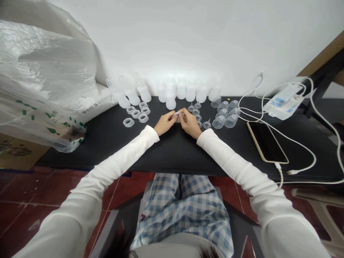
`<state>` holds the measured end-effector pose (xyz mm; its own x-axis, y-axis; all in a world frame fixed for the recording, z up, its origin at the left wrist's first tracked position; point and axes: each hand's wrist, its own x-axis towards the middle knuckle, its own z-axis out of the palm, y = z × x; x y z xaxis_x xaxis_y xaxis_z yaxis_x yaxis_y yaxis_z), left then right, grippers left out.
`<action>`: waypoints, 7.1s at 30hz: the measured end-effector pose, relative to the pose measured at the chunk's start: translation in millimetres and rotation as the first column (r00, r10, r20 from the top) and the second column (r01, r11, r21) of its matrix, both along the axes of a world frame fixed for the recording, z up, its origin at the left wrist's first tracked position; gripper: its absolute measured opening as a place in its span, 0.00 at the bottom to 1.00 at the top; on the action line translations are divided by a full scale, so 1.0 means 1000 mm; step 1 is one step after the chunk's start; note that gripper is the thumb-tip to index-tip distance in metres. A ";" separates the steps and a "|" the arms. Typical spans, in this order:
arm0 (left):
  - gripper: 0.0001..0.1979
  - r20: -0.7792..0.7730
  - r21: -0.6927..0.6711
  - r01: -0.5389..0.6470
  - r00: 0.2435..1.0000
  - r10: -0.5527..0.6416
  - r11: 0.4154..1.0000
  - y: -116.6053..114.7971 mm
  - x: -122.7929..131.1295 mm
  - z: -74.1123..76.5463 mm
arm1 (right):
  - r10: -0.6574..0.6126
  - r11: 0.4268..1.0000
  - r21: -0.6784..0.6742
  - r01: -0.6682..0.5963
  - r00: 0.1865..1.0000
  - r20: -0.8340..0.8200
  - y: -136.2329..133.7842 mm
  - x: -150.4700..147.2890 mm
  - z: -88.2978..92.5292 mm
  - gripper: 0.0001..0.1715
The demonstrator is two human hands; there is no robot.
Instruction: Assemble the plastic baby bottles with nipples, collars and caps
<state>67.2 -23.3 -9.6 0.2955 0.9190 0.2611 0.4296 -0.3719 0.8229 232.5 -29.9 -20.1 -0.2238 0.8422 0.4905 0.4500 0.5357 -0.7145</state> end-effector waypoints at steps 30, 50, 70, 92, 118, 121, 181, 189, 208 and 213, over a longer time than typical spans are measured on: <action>0.15 0.030 -0.037 0.015 0.999 -0.014 0.999 -0.001 0.000 -0.003 | -0.030 0.998 0.056 0.030 1.000 0.001 0.006 0.000 -0.005 0.15; 0.16 0.080 -0.053 -0.021 0.997 0.025 0.998 -0.006 0.004 0.003 | -0.079 0.997 -0.005 0.079 0.995 -0.054 0.002 -0.002 -0.001 0.19; 0.12 0.156 -0.128 0.108 0.984 -0.088 0.986 -0.002 0.002 -0.001 | 0.008 0.997 -0.078 -0.012 0.999 -0.047 -0.002 0.000 0.000 0.26; 0.11 0.078 -0.032 -0.066 0.995 0.068 0.997 -0.009 0.008 0.001 | -0.032 0.995 -0.100 0.020 0.992 -0.120 -0.004 -0.005 0.000 0.18; 0.21 0.160 0.057 -0.018 0.987 0.009 0.998 0.000 0.003 -0.009 | -0.003 0.998 -0.060 -0.001 0.997 -0.072 -0.007 -0.005 0.002 0.23; 0.22 0.164 0.048 -0.003 0.987 -0.004 0.999 -0.003 0.003 -0.006 | -0.023 0.999 -0.045 0.020 0.998 -0.067 -0.007 -0.004 0.005 0.24; 0.16 0.155 -0.022 -0.018 0.988 0.021 1.000 -0.012 0.007 0.004 | 0.012 0.997 -0.081 -0.019 0.996 -0.085 -0.003 -0.002 0.004 0.20; 0.16 0.100 -0.012 -0.084 0.991 0.085 0.996 -0.013 0.008 0.004 | -0.027 0.996 -0.085 0.021 0.997 -0.077 -0.002 -0.002 0.003 0.17; 0.13 0.121 -0.140 0.020 0.993 -0.002 0.990 -0.009 0.006 0.000 | 0.054 0.982 -0.165 -0.093 0.972 -0.227 0.002 -0.003 0.003 0.31; 0.13 0.135 -0.141 0.034 0.991 -0.015 0.989 -0.009 0.006 0.000 | 0.040 0.984 -0.159 -0.077 0.975 -0.221 0.002 -0.002 0.004 0.31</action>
<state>73.4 -32.6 -9.4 0.2897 0.9426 0.1661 0.3051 -0.2555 0.9174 230.6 -27.6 -16.3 -0.1795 0.9041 0.3877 0.2470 0.4229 -0.8719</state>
